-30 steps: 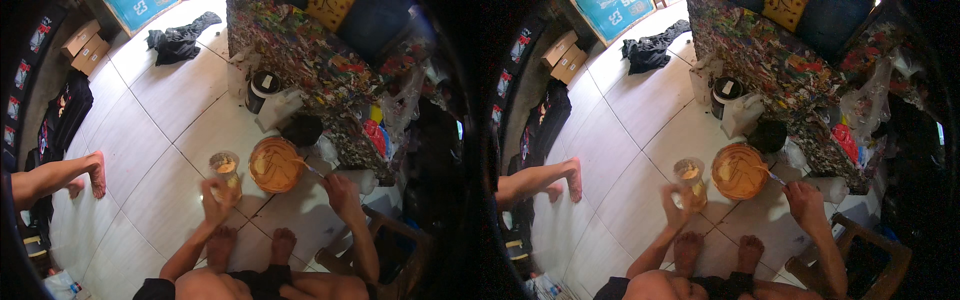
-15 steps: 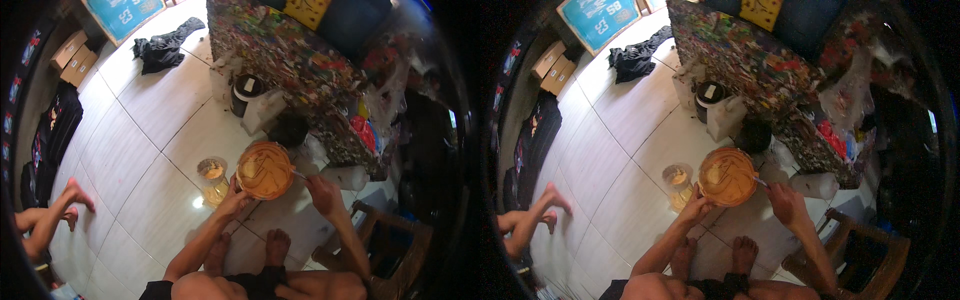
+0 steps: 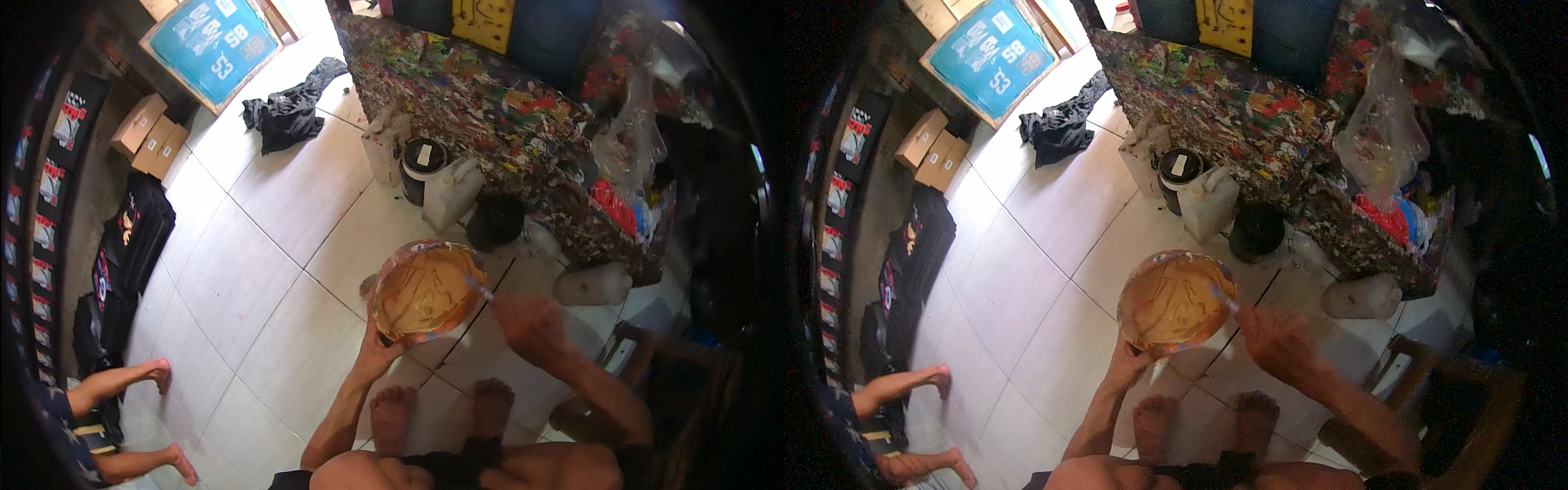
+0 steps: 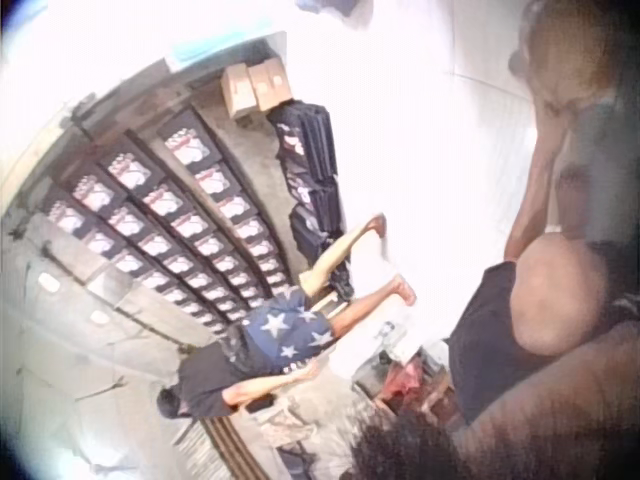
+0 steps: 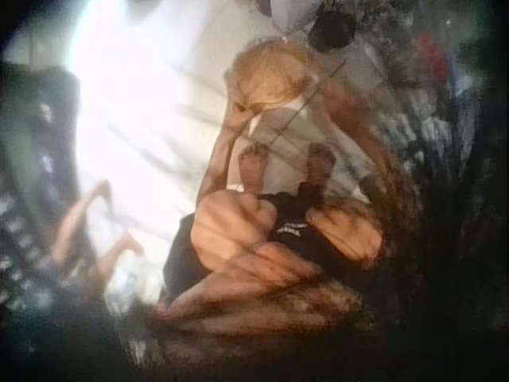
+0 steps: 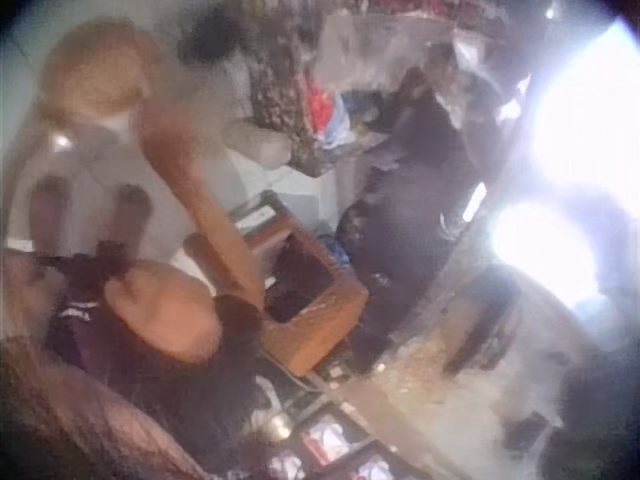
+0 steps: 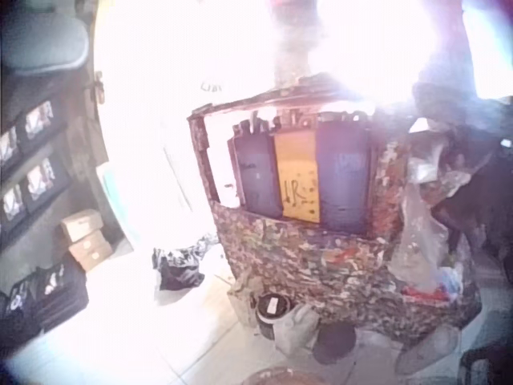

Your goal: The person mixes screen printing ink by hand, transferring orange ink from one container to another and then adding blue ink to create a darker mixture.

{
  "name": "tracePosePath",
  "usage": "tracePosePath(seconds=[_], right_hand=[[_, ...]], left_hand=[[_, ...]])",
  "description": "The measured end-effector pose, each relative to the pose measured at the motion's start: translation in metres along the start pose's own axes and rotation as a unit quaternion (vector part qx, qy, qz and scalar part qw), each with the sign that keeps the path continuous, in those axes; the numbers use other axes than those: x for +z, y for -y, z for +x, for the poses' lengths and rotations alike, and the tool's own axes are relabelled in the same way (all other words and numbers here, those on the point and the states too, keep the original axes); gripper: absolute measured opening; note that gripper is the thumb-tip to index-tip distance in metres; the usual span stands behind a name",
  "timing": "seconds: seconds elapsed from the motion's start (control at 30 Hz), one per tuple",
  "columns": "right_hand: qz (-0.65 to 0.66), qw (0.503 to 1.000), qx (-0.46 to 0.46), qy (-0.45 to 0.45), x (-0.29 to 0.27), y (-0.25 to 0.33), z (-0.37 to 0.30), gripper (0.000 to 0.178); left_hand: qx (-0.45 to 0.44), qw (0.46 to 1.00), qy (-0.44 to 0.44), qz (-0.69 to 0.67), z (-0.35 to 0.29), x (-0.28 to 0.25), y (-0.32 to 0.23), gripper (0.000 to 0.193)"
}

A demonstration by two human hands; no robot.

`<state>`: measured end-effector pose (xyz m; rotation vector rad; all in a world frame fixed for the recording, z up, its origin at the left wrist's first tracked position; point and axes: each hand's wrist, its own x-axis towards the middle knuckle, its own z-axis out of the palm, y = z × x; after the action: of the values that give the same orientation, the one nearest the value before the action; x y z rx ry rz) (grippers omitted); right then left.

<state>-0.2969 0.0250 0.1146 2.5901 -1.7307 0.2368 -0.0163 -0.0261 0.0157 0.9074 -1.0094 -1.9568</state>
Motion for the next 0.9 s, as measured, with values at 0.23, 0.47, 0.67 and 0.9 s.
tracePosePath(seconds=[0.23, 0.47, 0.67, 0.9], right_hand=[[0.12, 0.989, 0.028, -0.082, 0.019, 0.016, 0.011, 0.004], [0.315, 0.923, 0.202, 0.088, 0.006, 0.041, 0.019, 0.022], [0.574, 0.767, 0.271, 0.095, 0.031, 0.068, 0.018, 0.034], [0.759, 0.502, 0.353, 0.22, 0.014, 0.093, 0.032, 0.031]], left_hand=[[0.003, 0.998, 0.002, 0.058, -0.001, -0.013, -0.009, 0.093], [0.102, 0.992, -0.057, 0.049, 0.001, 0.013, -0.022, 0.111], [0.089, 0.995, -0.018, 0.04, -0.005, 0.007, -0.028, 0.118], [0.072, 0.994, -0.027, 0.075, -0.014, -0.012, -0.013, 0.117]])
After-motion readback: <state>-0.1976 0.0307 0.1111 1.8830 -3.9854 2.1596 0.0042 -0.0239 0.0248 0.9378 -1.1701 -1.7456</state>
